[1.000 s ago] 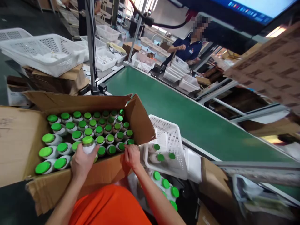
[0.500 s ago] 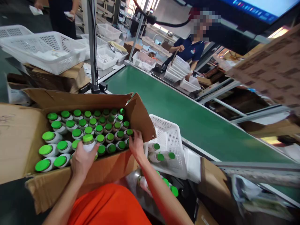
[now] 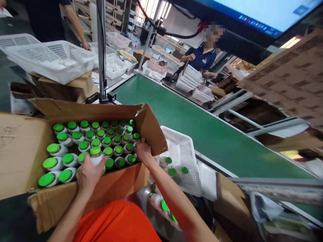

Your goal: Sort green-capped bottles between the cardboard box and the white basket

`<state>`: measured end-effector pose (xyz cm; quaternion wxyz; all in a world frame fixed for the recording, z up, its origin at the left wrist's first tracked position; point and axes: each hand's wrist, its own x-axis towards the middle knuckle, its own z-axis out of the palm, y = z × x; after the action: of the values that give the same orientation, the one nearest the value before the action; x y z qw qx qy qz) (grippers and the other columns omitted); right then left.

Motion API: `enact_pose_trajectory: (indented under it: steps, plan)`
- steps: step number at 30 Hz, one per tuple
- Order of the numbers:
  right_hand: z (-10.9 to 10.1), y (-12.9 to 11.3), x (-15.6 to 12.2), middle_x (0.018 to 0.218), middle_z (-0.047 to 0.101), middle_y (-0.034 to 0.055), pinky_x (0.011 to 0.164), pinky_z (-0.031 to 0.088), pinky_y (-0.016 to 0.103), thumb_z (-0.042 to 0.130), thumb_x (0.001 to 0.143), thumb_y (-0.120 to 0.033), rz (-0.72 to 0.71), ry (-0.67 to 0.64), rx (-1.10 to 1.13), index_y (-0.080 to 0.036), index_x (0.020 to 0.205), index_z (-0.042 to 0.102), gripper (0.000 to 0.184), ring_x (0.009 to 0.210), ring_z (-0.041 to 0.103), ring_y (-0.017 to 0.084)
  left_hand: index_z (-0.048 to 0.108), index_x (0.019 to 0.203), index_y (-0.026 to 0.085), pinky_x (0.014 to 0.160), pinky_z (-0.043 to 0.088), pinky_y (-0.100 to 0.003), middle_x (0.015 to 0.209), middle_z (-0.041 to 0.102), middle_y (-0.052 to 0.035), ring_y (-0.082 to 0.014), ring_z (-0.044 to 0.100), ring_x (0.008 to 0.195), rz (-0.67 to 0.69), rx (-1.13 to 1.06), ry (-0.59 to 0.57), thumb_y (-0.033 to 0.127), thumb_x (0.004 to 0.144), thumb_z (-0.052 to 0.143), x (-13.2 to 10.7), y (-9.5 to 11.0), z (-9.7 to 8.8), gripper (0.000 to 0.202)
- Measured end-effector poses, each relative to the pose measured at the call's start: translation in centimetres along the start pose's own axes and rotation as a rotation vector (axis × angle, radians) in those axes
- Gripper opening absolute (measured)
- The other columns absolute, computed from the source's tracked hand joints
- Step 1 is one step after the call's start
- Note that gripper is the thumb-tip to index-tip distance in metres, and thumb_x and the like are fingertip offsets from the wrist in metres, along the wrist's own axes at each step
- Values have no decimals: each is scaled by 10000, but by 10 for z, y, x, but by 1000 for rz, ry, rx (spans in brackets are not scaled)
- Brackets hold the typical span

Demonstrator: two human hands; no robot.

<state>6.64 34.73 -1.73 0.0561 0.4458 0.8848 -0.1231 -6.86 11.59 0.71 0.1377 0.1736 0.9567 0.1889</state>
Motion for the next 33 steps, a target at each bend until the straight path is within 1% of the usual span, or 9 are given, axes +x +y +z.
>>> enact_pose_trajectory:
  steps: [4,7,9,11,14,17,23,28,33]
  plan:
    - [-34,12,-26,1362,619,243,1045,588,491,571,1003,-50,-3,87,86,-61,1316,715,344,1287,631,380,483,1198,236,731,328,-380,1047,696,-127,-425,701,1084,8,14,-7,602,1060,802,0,0,1,505]
    - [-58,39,-45,1396,612,182,1158,549,455,669,966,-97,-69,174,238,-122,1395,698,431,1313,610,310,485,1252,244,731,333,-376,1095,701,-126,-424,698,1106,6,7,-19,621,1080,767,0,0,0,501]
    - [-67,61,-56,1376,609,151,1096,582,395,715,941,-184,-189,227,546,-156,1380,710,439,1270,633,265,489,1248,247,728,332,-372,1108,701,-125,-415,697,1096,-3,8,-31,625,1089,747,0,1,-1,485]
    - [-69,76,-66,1359,615,133,1047,596,367,784,910,-295,-311,242,975,-181,1312,740,421,1241,657,250,487,1236,252,728,330,-371,1114,699,-123,-411,695,1089,-17,14,-43,638,1098,717,0,2,-2,469]
    - [-63,80,-77,1321,696,104,1063,596,346,922,846,-384,-334,82,1517,-227,1302,753,511,1207,712,232,461,1206,268,740,336,-376,1094,689,-121,-431,685,1109,-33,15,-63,691,1100,647,1,2,-2,474]
    - [-58,68,-86,1350,743,92,1043,625,347,958,845,-385,-323,-54,1817,-261,1325,767,532,1189,752,229,415,1146,279,748,346,-387,1036,661,-122,-452,675,1109,-40,5,-83,780,1049,548,2,1,-2,527]
    - [-58,52,-93,1391,743,74,1010,652,307,926,892,-303,-392,-73,1972,-282,1266,817,389,1165,777,200,387,1103,286,751,365,-421,1004,643,-136,-478,664,1097,-45,-32,-84,932,835,365,3,0,-2,700]
    - [-60,51,-95,1392,741,76,990,657,310,926,902,-331,-373,-77,2007,-270,1243,812,364,1148,782,205,376,1065,284,765,373,-437,948,612,-137,-484,655,1065,-56,-37,-82,950,800,345,2,3,-3,718]
    - [-59,51,-95,1390,744,71,979,661,313,920,909,-330,-379,-76,2019,-266,1244,801,361,1142,786,206,387,1085,293,776,386,-446,995,624,-132,-484,650,1091,-50,-37,-93,963,818,336,4,1,-1,724]
